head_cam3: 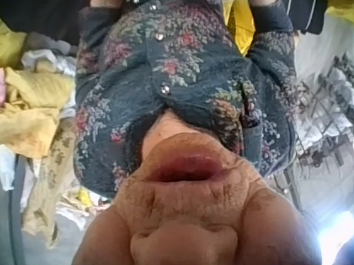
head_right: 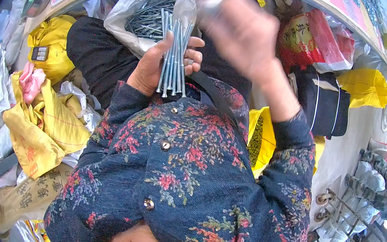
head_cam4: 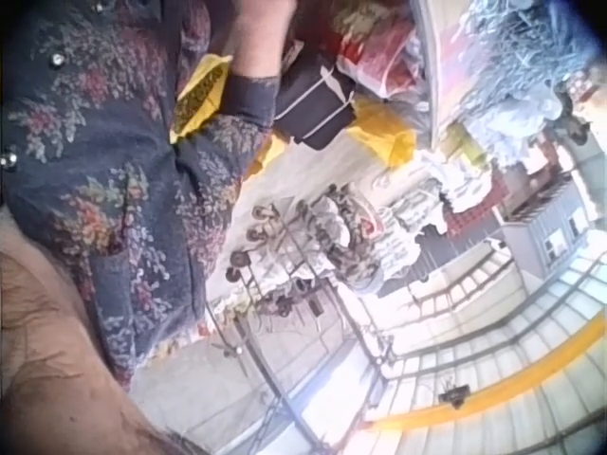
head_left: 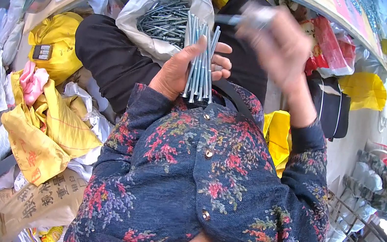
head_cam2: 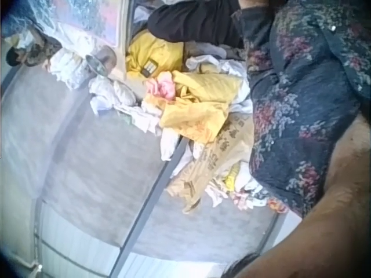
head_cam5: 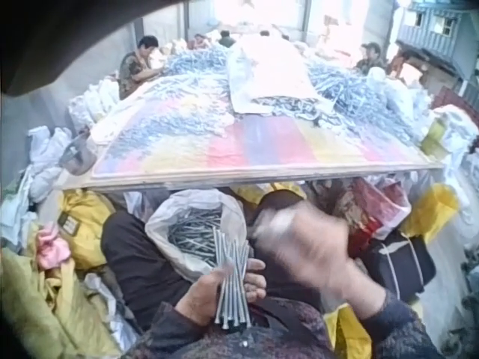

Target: Assembling washers onto metal bolts at a workstation.

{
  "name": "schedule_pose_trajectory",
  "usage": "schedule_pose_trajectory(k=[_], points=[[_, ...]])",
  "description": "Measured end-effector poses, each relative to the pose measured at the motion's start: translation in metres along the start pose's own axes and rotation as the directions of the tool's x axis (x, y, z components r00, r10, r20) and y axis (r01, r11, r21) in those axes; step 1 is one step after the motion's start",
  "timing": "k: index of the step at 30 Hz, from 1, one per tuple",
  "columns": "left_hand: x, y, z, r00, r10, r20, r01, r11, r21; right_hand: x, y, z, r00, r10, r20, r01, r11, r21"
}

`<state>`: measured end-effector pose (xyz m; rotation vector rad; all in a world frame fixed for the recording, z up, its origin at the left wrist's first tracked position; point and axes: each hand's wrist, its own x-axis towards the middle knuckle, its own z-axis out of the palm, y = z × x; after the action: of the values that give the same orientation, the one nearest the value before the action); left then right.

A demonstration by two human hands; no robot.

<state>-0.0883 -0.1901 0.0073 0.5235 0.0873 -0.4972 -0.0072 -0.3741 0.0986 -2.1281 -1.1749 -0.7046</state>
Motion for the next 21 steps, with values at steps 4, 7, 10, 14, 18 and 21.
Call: schedule_pose_trajectory(k=[4,7,10,14,18,21], points=[[0.005,-0.003,-0.021,0.984,0.042,-0.17,-0.055,0.996,-0.067,-0.012,-0.034,0.023,0.964,-0.223,0.142,0.144,0.894,0.425],[-0.001,0.009,-0.005,1.0,-0.001,-0.001,0.001,0.988,0.156,0.005,-0.006,0.024,0.896,0.339,0.286,-0.429,0.827,0.364],[0.015,0.011,0.019,0.994,-0.1,-0.05,0.111,0.906,0.409,0.012,0.037,0.036,0.813,0.408,0.415,-0.581,0.523,0.624],[0.0,0.019,0.049,0.996,-0.084,0.024,0.063,0.885,0.461,0.032,0.039,0.032,0.798,0.034,0.601,-0.514,0.56,0.65],[0.017,0.01,0.025,0.99,-0.143,0.011,0.121,0.877,0.466,0.008,0.064,0.059,0.735,0.059,0.676,-0.635,0.41,0.655],[0.005,0.002,0.026,0.984,-0.18,-0.004,0.171,0.926,0.338,-0.003,0.055,0.063,0.664,0.13,0.736,-0.744,0.22,0.631]])
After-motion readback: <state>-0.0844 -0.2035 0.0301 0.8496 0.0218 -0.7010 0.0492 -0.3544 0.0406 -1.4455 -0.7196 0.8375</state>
